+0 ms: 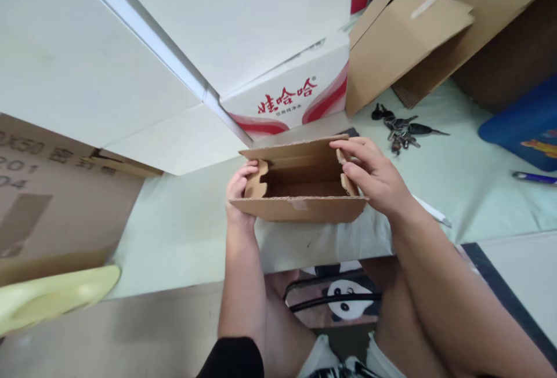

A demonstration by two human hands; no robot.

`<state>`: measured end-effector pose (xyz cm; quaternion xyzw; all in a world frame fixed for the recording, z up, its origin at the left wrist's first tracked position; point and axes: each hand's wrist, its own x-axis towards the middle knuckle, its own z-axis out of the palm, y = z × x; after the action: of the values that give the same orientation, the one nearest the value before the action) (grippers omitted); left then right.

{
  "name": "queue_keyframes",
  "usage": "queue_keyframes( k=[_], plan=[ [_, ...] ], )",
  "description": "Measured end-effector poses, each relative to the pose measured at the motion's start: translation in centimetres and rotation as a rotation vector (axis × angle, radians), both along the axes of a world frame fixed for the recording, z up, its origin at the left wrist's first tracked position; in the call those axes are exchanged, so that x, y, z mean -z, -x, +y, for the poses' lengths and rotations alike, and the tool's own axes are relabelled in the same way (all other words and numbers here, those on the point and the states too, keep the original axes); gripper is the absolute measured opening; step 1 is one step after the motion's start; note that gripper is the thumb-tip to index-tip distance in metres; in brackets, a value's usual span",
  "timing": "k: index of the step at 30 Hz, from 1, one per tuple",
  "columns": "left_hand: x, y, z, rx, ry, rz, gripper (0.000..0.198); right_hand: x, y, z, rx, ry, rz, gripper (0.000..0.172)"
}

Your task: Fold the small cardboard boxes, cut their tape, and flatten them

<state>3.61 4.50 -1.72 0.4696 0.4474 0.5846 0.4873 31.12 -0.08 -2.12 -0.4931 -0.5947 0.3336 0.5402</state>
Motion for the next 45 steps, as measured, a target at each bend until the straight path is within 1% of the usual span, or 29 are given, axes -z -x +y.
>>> queue_keyframes(
  k=[1,3,6,9,10,12,13,14,16,17,18,19,20,22,23,24,25,28,30,32,33,35,37,38,39,42,45],
  plan=[
    [0.5,-0.1,-0.2,0.014,0.004,0.001,0.028,0.2,0.0,0.0,-0.013,0.017,-0.015,0.037],
    [0.9,-0.1,-0.5,0.056,0.023,0.007,0.027,0.4,0.0,0.0,-0.037,0.059,-0.056,0.036],
    [0.8,0.3,-1.1,0.092,0.07,0.015,0.035,0.5,0.0,0.0,-0.06,0.091,-0.106,0.035],
    [0.6,0.8,-1.5,0.125,0.102,0.013,0.042,0.5,0.1,-0.1,-0.054,0.077,-0.105,0.032],
    [0.5,0.9,-1.6,0.126,0.104,0.007,0.044,0.5,0.2,0.0,-0.038,0.071,-0.094,0.029],
    [0.5,0.9,-1.7,0.11,0.1,-0.002,0.046,0.5,0.7,0.0,0.009,0.063,-0.05,0.016],
    [0.6,0.8,-1.7,0.099,0.094,-0.004,0.047,0.6,1.0,0.0,0.045,0.048,-0.001,0.009],
    [0.6,0.7,-1.7,0.087,0.087,-0.003,0.048,0.7,1.3,0.0,0.083,0.023,0.069,0.007],
    [0.6,0.6,-1.7,0.061,0.068,-0.002,0.049,0.9,1.9,0.0,0.14,-0.052,0.249,0.016],
    [0.6,0.6,-1.7,0.047,0.057,-0.007,0.05,0.9,2.2,0.0,0.136,-0.081,0.332,0.022],
    [0.6,0.6,-1.7,0.031,0.049,-0.014,0.05,0.9,2.4,-0.1,0.107,-0.097,0.389,0.031],
    [0.6,0.7,-1.7,0.011,0.041,-0.024,0.05,0.8,2.5,-0.3,0.05,-0.103,0.409,0.045],
    [0.6,0.8,-1.6,-0.012,0.035,-0.038,0.05,0.7,2.5,-0.4,-0.021,-0.102,0.395,0.062],
    [0.7,1.2,-1.5,-0.062,0.027,-0.072,0.05,0.5,2.3,-0.7,-0.157,-0.1,0.283,0.092],
    [0.7,1.5,-1.4,-0.084,0.023,-0.088,0.05,0.4,2.2,-0.8,-0.206,-0.111,0.209,0.101],
    [0.9,1.7,-1.3,-0.101,0.016,-0.101,0.051,0.4,2.0,-0.8,-0.235,-0.128,0.143,0.105],
    [1.0,1.8,-1.3,-0.112,0.007,-0.11,0.052,0.4,1.9,-0.8,-0.249,-0.14,0.096,0.105],
    [1.3,1.9,-1.2,-0.127,-0.012,-0.114,0.054,0.7,1.9,-0.5,-0.228,-0.147,0.08,0.096],
    [1.1,1.7,-1.2,-0.127,-0.026,-0.119,0.048,1.1,2.1,-0.2,-0.188,-0.116,0.116,0.087],
    [0.8,1.4,-1.4,-0.119,-0.079,-0.11,0.04,1.5,2.3,0.1,-0.146,-0.084,0.141,0.074],
    [0.6,1.2,-1.4,-0.107,-0.112,-0.104,0.04,1.7,2.4,0.2,-0.124,-0.076,0.151,0.065],
    [0.4,1.0,-1.6,-0.072,-0.159,-0.1,0.043,1.9,2.4,0.4,-0.084,-0.09,0.168,0.043],
    [0.5,1.1,-1.5,-0.041,-0.159,-0.098,0.044,2.0,2.4,0.4,-0.044,-0.115,0.172,0.019],
    [0.6,1.2,-1.5,-0.033,-0.144,-0.086,0.043,2.0,2.3,0.4,-0.026,-0.119,0.17,0.01],
    [0.8,1.3,-1.4,-0.029,-0.12,-0.066,0.041,2.0,2.3,0.4,-0.013,-0.115,0.165,0.007],
    [1.4,1.9,-1.0,-0.019,-0.035,-0.02,0.029,2.2,2.3,0.4,0.006,-0.086,0.146,0.009],
    [1.4,2.0,-0.9,-0.017,-0.005,-0.036,0.024,2.6,2.4,0.5,0.002,-0.046,0.15,0.01]
  ],
)
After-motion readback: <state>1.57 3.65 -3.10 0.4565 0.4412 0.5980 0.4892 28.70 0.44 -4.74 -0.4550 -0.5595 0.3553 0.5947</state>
